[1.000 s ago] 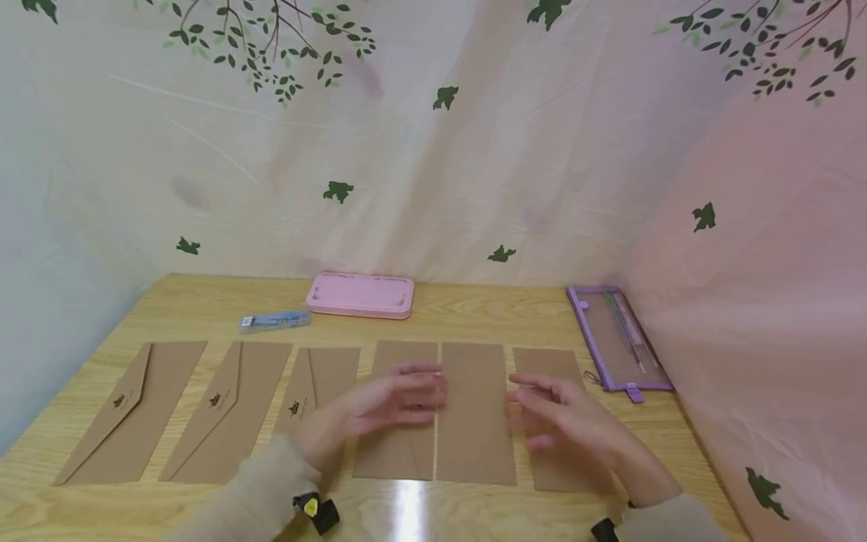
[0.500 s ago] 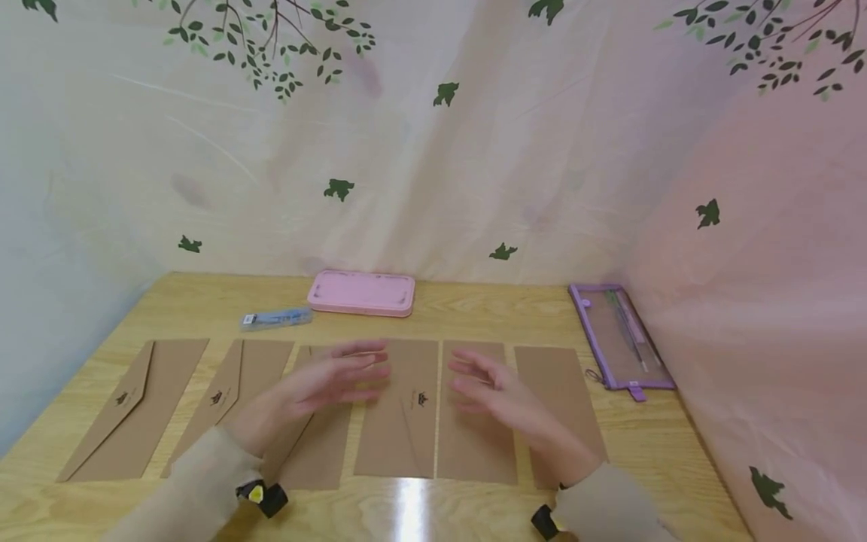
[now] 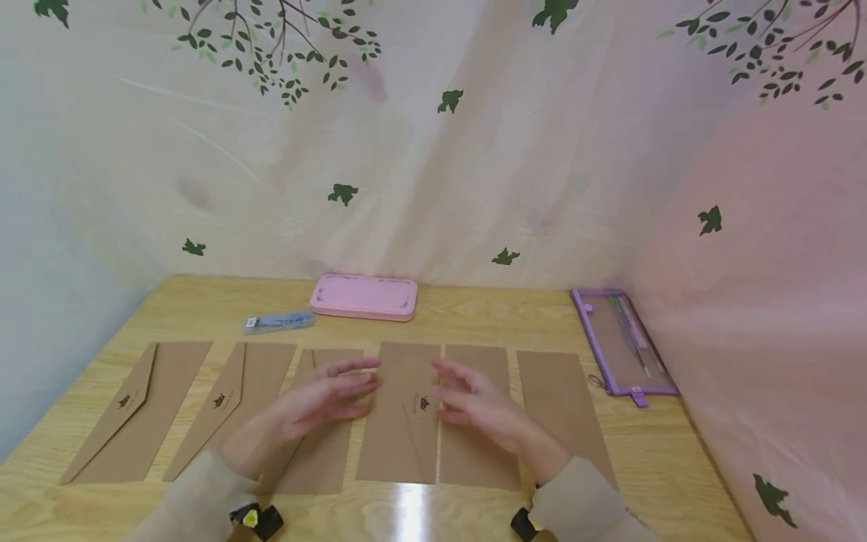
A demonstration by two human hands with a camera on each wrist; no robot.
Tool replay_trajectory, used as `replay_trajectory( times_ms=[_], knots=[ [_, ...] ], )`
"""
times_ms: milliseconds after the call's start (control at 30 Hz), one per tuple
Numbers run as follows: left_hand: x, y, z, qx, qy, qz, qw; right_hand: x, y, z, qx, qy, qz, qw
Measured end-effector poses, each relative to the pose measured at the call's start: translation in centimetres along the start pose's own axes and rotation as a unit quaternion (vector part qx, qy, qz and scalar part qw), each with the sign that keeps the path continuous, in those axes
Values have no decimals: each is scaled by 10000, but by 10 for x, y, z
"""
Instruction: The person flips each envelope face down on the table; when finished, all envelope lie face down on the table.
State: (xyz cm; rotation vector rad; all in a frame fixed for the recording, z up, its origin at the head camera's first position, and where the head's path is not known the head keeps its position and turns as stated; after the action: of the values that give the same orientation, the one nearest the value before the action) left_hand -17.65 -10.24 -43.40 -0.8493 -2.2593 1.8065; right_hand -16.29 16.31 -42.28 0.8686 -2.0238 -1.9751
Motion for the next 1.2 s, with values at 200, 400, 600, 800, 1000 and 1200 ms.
replay_trajectory(
  times_ms=[200,400,600,800,1000,1200],
  knots=[
    [-5,2,4,50,-39,85,9999,-2,2,-1,243,93,-101,9996],
    [-5,5,5,1,-147,137,9998,-3,4,-1,356,227,-154,9990],
    [-4,11,6,18,-184,98,9998,-3,0,-3,542,447,-253,9972],
    [-3,14,6,-48,-251,72,9996,-1,-4,-4,625,437,-364,9964],
    [-3,14,2,198,-339,-35,9992,2,-5,1,888,343,-489,9943],
    [-1,13,-2,336,-431,5,9985,3,-6,7,1136,380,-572,9912]
  ],
)
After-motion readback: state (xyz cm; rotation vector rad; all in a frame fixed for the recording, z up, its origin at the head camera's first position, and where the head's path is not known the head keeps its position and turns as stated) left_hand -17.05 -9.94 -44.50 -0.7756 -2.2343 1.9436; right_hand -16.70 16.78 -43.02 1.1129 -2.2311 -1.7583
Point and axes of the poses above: each hand's wrist, its own x-axis towards the middle knuckle, its own z-axis out of the back of the hand, y = z × x, the point moved 3 cm from there along x, towards the middle knuckle, and after that the axes turned 3 degrees about -z, right-handed, at the moved point
